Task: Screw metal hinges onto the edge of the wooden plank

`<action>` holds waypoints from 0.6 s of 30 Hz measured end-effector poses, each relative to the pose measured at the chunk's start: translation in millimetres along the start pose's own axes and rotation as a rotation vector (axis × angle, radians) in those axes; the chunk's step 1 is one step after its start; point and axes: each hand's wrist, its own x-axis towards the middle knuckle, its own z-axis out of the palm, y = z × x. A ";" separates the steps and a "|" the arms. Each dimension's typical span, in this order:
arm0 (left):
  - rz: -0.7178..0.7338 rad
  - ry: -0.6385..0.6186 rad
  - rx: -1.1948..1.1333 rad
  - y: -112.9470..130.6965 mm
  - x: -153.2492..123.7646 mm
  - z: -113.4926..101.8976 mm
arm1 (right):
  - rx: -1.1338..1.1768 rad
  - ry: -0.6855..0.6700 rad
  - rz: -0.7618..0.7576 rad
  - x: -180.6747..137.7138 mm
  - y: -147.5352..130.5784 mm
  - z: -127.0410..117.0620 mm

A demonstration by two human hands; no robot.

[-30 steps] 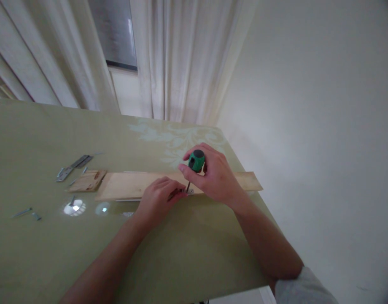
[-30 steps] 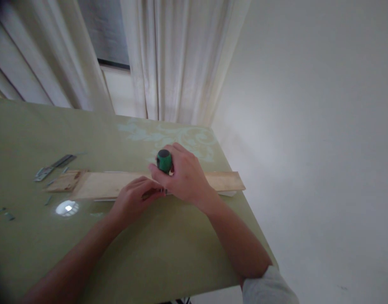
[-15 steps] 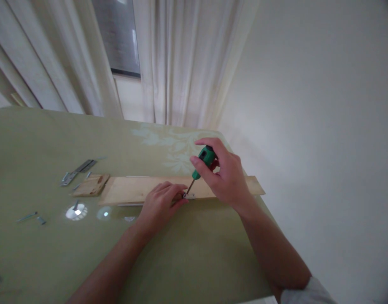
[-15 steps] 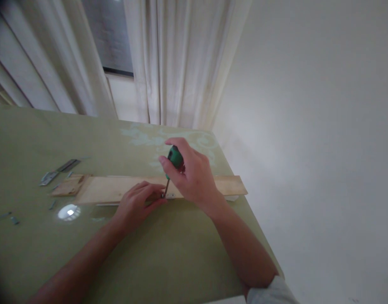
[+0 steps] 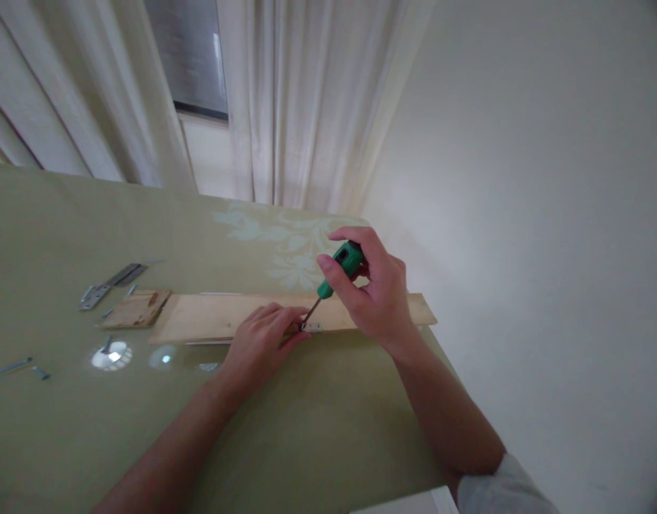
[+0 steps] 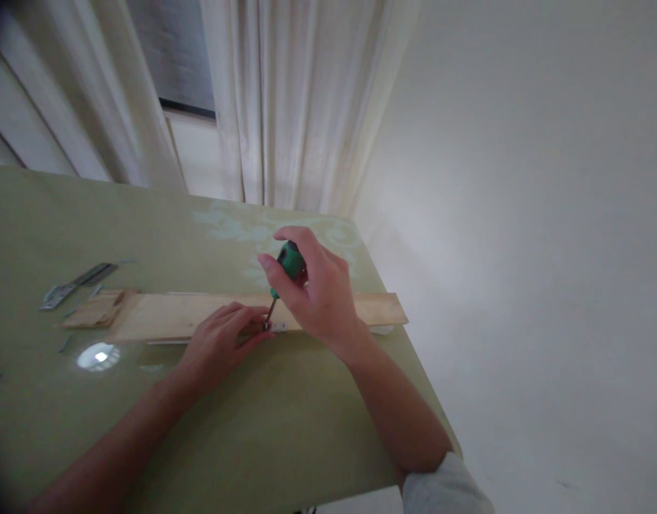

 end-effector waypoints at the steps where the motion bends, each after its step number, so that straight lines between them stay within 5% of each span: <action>1: 0.001 0.002 0.001 0.1 -0.1 0.2 | -0.001 0.001 -0.003 -0.2 -0.4 -0.1; 18: 0.050 -0.005 0.050 6.5 3.2 -3.7 | 0.109 -0.146 -0.140 -4.0 -9.5 -2.4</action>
